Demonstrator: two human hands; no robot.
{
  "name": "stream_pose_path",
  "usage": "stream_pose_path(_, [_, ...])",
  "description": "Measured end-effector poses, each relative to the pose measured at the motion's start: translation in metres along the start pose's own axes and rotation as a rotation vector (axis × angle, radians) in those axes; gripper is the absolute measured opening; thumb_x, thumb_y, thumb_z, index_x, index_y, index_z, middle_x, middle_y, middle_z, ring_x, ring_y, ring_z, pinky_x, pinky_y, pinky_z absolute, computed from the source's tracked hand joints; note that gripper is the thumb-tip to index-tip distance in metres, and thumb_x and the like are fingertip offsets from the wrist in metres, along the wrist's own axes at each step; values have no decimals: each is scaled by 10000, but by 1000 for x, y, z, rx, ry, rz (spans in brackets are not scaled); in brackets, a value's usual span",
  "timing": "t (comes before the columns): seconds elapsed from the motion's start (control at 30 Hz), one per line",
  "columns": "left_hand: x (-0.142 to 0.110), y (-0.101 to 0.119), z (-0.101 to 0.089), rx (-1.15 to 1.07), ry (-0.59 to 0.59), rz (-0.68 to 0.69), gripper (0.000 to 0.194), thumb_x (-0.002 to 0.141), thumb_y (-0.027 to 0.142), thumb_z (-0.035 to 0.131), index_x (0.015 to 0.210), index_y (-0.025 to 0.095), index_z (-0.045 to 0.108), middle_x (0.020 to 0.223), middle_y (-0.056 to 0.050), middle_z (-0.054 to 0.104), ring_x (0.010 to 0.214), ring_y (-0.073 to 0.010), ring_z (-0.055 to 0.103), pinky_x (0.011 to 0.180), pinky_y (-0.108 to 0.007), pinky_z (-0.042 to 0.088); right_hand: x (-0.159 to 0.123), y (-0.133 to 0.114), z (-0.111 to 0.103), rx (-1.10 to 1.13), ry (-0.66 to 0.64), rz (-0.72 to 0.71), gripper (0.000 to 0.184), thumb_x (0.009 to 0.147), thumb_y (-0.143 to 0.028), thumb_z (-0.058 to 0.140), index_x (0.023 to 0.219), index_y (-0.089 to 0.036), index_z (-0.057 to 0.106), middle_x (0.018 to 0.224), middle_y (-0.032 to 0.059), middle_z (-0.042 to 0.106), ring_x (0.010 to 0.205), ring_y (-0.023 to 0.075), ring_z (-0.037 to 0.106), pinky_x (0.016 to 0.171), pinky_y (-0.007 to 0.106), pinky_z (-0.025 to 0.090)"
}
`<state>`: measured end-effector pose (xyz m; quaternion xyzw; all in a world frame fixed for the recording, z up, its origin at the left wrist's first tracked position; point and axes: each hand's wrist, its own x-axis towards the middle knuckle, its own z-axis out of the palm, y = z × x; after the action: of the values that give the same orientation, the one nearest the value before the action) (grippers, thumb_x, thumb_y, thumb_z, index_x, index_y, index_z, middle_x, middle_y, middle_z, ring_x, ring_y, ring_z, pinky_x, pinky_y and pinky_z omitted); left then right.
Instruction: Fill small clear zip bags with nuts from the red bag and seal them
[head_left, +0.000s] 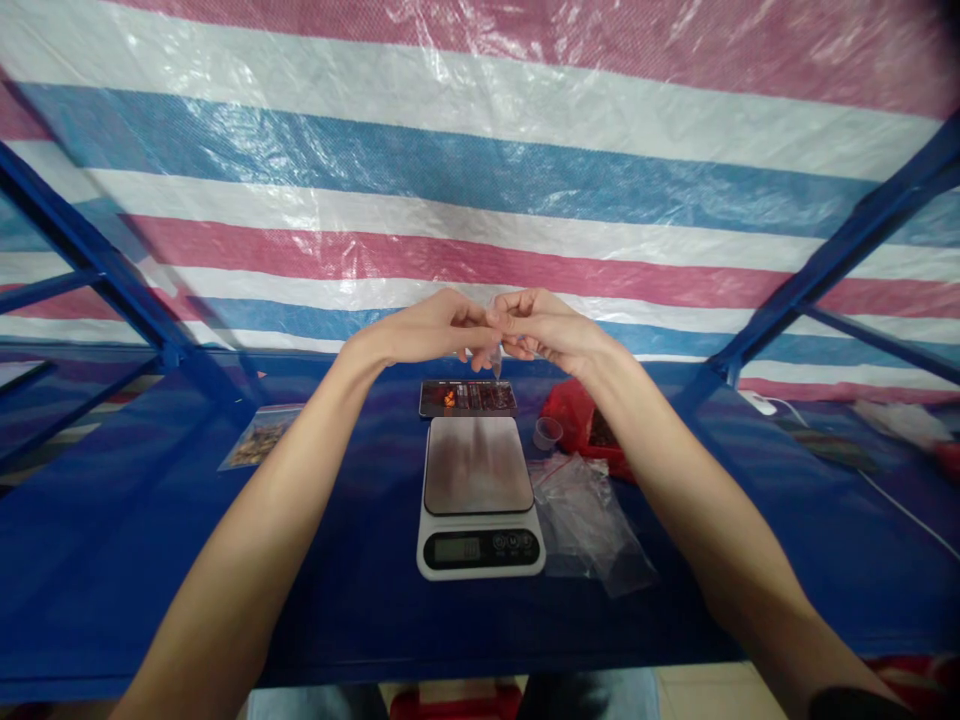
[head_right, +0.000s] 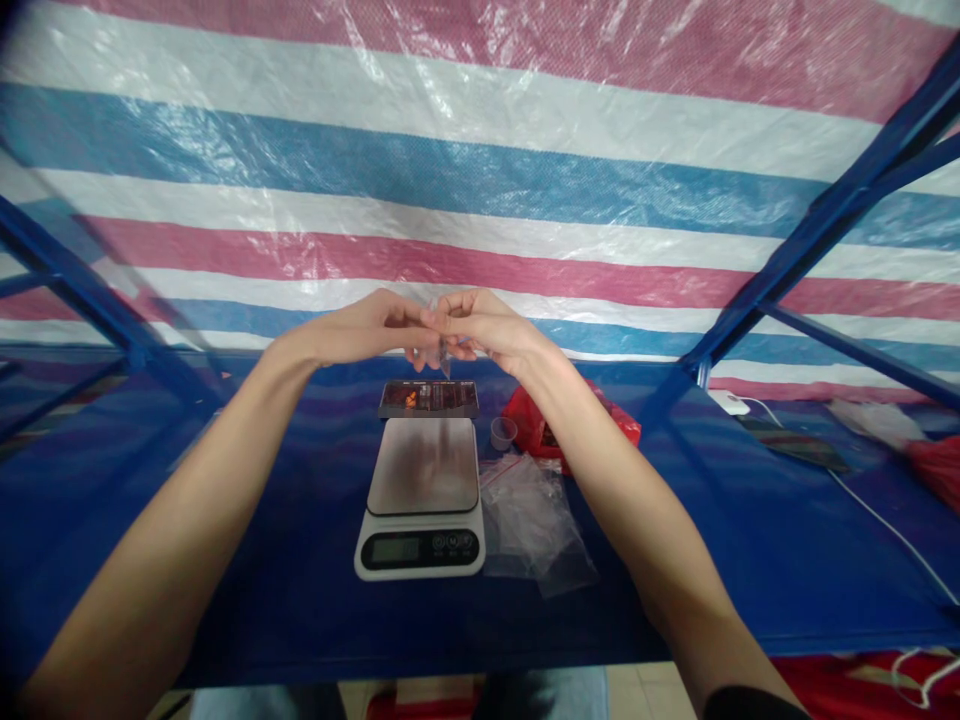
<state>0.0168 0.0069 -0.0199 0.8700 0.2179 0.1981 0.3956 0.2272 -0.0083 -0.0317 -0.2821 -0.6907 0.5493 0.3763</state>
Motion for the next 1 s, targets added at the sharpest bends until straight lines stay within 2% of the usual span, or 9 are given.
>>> stream_pose_path(0.17, [-2,-7,-6,-55,-50,-6,354,1014,438,599,1013,147,799,968,-106,810,858,-166,746,754,-255,554,-2,1,-3,-39,17,-3,405,761,-456,922,714,-152,658,520,-39,585,409,52,441,370,188,293])
stream_pose_path(0.37, [-2,0,-2,-5,64,-77,297,969,330,591,781,158,744,712,-53,738,654,-144,730,593,-226,494,-5,-5,3,-230,90,4,358,850,-480,850,792,-158,705,623,11,666,501,108,604,394,198,376])
stream_pose_path(0.5, [-1,4,0,26,111,-111,308,912,265,596,617,179,617,570,-5,632,532,-130,688,494,-211,413,-5,-9,7,-289,114,-9,279,859,-387,828,765,-160,696,634,3,660,484,105,609,385,201,380])
stream_pose_path(0.67, [-1,10,6,186,165,-161,314,824,216,586,515,189,535,473,14,550,436,-115,589,437,-229,327,-4,-4,8,-408,100,-51,112,847,-179,674,736,-169,672,617,-14,640,479,97,599,394,195,370])
stream_pose_path(0.87, [-2,20,12,337,110,-273,264,770,214,595,508,187,614,474,-13,585,446,-147,602,428,-250,328,-6,3,2,-532,-13,-51,118,818,-186,593,741,-168,682,646,-8,648,505,96,578,463,230,367])
stream_pose_path(0.93, [-2,21,11,415,170,-281,316,781,239,607,469,192,589,429,-20,566,402,-138,554,411,-257,289,-6,4,2,-610,78,-24,155,811,-201,613,658,-184,625,564,-16,596,496,103,534,481,251,334])
stream_pose_path(1.0, [-2,19,10,474,223,-276,366,792,261,619,436,198,566,382,-18,534,356,-125,506,396,-259,256,-5,6,4,-728,229,20,236,792,-219,666,589,-207,545,501,-30,510,505,110,472,503,275,294])
